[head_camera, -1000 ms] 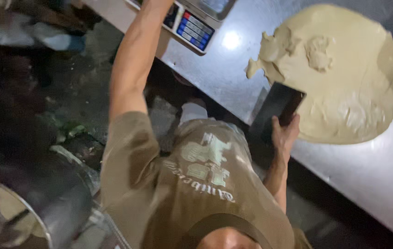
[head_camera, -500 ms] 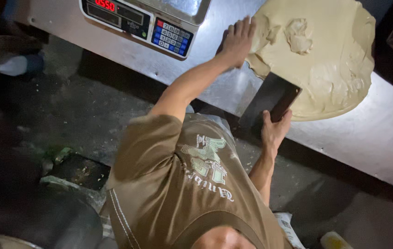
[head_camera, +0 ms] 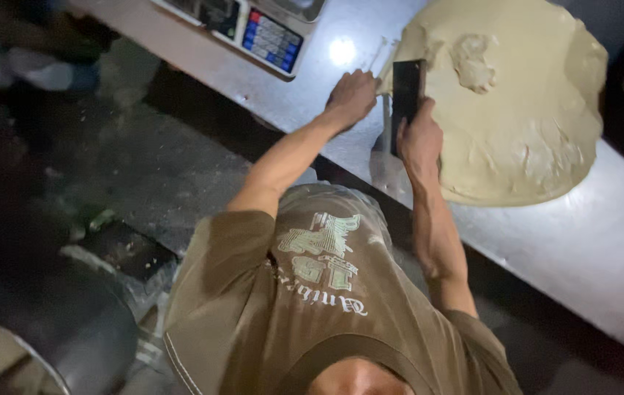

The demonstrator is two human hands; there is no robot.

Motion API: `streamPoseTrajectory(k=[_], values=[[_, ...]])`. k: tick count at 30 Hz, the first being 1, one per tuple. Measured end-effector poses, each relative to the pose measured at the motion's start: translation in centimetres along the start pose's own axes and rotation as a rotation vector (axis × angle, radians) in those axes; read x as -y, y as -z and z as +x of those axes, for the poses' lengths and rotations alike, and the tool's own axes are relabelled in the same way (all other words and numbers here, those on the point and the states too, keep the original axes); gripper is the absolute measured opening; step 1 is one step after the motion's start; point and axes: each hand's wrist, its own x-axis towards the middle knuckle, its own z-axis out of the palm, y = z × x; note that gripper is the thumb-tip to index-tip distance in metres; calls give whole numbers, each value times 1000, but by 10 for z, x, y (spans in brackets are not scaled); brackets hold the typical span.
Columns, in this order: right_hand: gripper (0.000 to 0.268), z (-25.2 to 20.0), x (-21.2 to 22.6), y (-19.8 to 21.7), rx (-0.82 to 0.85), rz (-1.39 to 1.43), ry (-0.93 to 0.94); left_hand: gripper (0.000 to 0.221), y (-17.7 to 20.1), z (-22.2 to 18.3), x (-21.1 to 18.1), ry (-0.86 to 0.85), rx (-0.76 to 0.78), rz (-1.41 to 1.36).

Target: The person divides portions of dough from a large mass using a bench scraper, weighs each piece on a digital scale, and shapes the weighed portions into balls by hand.

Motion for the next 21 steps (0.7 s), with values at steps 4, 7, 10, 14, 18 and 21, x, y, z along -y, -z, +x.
streamPoseTrajectory(k=[4, 7, 10, 14, 18, 21], values=[[69, 101, -20, -63, -208, -143, 298, 18, 16, -27, -27, 177, -30, -34], [79, 173, -30, -87, -132, -24, 296, 23, 16, -46, -37, 270, -102, -134], [80, 195, -43, -89, -51, 139, 294, 28, 31, -70, -31, 270, -139, -170], [82, 127, -47, -100, -45, 229, 614, 36, 63, -96, -20, 249, -228, -132], [59, 35, -35, -79, 380, 302, 275, 49, 120, -107, -8, 66, -445, 15], [64, 0, -35, -48, 167, 518, 357, 43, 169, -94, 8, -18, -614, 172]])
